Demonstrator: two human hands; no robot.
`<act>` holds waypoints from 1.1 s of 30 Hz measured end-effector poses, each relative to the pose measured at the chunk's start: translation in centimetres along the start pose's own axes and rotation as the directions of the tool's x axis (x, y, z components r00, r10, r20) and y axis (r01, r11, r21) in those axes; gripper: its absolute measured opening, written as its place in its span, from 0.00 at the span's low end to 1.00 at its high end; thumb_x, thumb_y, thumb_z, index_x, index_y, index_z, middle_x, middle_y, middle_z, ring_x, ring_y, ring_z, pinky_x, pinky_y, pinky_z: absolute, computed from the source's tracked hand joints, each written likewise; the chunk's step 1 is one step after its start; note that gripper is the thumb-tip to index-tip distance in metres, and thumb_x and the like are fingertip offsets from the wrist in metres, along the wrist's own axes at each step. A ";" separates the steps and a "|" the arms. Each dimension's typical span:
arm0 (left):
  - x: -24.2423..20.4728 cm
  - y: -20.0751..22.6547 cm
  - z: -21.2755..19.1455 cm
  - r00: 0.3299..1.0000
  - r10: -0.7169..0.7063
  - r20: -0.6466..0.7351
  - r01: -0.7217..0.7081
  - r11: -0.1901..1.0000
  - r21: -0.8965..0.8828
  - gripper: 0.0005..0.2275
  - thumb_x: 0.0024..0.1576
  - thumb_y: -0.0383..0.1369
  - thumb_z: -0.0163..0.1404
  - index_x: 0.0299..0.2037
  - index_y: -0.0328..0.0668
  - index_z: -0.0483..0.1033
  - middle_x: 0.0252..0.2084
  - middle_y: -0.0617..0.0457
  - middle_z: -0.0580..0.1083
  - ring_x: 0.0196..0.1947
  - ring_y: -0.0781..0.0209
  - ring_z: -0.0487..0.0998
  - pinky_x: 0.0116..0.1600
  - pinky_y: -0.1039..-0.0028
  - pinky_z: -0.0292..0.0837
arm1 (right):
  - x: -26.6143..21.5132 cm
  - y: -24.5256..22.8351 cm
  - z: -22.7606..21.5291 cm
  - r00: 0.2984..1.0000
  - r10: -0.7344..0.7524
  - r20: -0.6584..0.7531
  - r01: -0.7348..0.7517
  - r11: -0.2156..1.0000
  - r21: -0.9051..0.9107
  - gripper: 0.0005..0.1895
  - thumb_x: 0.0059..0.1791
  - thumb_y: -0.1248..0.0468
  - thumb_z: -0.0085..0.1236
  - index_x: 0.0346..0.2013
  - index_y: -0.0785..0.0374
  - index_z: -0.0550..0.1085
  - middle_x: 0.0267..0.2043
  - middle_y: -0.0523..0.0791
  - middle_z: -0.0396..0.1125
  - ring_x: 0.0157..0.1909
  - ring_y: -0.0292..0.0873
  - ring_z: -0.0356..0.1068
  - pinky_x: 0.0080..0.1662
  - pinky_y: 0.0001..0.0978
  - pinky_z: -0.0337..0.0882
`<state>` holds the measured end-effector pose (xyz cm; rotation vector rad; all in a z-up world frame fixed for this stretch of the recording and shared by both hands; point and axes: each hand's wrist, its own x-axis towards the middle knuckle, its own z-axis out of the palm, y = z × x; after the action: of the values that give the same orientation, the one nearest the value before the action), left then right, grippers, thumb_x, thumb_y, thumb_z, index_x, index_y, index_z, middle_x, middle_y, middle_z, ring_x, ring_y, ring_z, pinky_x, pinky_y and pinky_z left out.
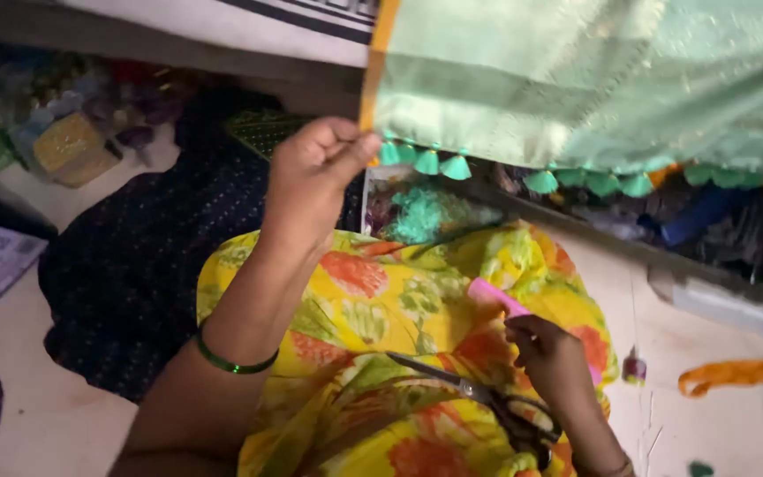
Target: Applying and knotting tassels onto the edge of a saree fabric.
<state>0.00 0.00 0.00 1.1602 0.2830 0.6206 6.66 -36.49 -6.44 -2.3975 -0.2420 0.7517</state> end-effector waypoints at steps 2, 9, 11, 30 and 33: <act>-1.4 0.7 0.7 0.998 0.054 -0.042 -0.053 0.998 0.019 0.03 0.61 0.23 0.58 0.41 0.33 0.77 0.38 0.55 0.78 0.39 0.70 0.77 0.48 0.80 0.72 | -0.1 2.3 1.1 0.992 -0.112 -0.053 0.112 0.994 -0.013 0.12 0.49 0.64 0.57 0.46 0.62 0.79 0.38 0.47 0.78 0.30 0.44 0.77 0.34 0.35 0.75; -6.1 1.4 3.0 0.994 0.064 0.087 -0.071 0.995 0.069 0.05 0.68 0.28 0.52 0.51 0.39 0.71 0.48 0.48 0.75 0.48 0.57 0.79 0.58 0.69 0.76 | -3.9 5.8 2.1 0.869 -0.464 -0.171 0.407 0.868 -0.286 0.09 0.44 0.62 0.62 0.37 0.60 0.78 0.38 0.52 0.73 0.39 0.60 0.73 0.40 0.48 0.72; -5.8 0.1 5.4 0.995 -0.061 0.080 0.055 0.996 0.073 0.08 0.66 0.33 0.49 0.52 0.42 0.72 0.50 0.47 0.77 0.50 0.55 0.81 0.58 0.69 0.77 | -4.7 6.4 1.4 0.900 -0.385 -0.204 0.334 0.910 -0.246 0.10 0.44 0.61 0.63 0.39 0.60 0.78 0.37 0.52 0.72 0.38 0.59 0.73 0.39 0.48 0.72; -1.1 -32.9 9.7 0.681 -0.652 0.333 0.449 0.731 0.514 0.22 0.68 0.43 0.42 0.65 0.34 0.69 0.61 0.49 0.73 0.58 0.56 0.75 0.60 0.68 0.71 | -6.4 18.4 -1.7 0.836 -0.068 -0.545 0.027 0.996 -0.082 0.07 0.49 0.60 0.62 0.39 0.59 0.78 0.38 0.49 0.72 0.33 0.58 0.73 0.36 0.47 0.73; -1.9 -33.5 9.3 0.612 -0.757 0.231 0.590 0.631 0.504 0.17 0.68 0.38 0.39 0.61 0.36 0.70 0.56 0.50 0.75 0.53 0.59 0.77 0.55 0.67 0.74 | -6.8 18.5 -1.0 0.783 -0.032 -0.621 0.057 0.998 0.020 0.09 0.49 0.65 0.60 0.43 0.59 0.77 0.38 0.49 0.72 0.36 0.57 0.74 0.37 0.45 0.74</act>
<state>13.58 -16.89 -27.28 1.4001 0.4589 -0.4192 1.48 -54.02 -13.80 -2.4452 -0.0064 -0.0904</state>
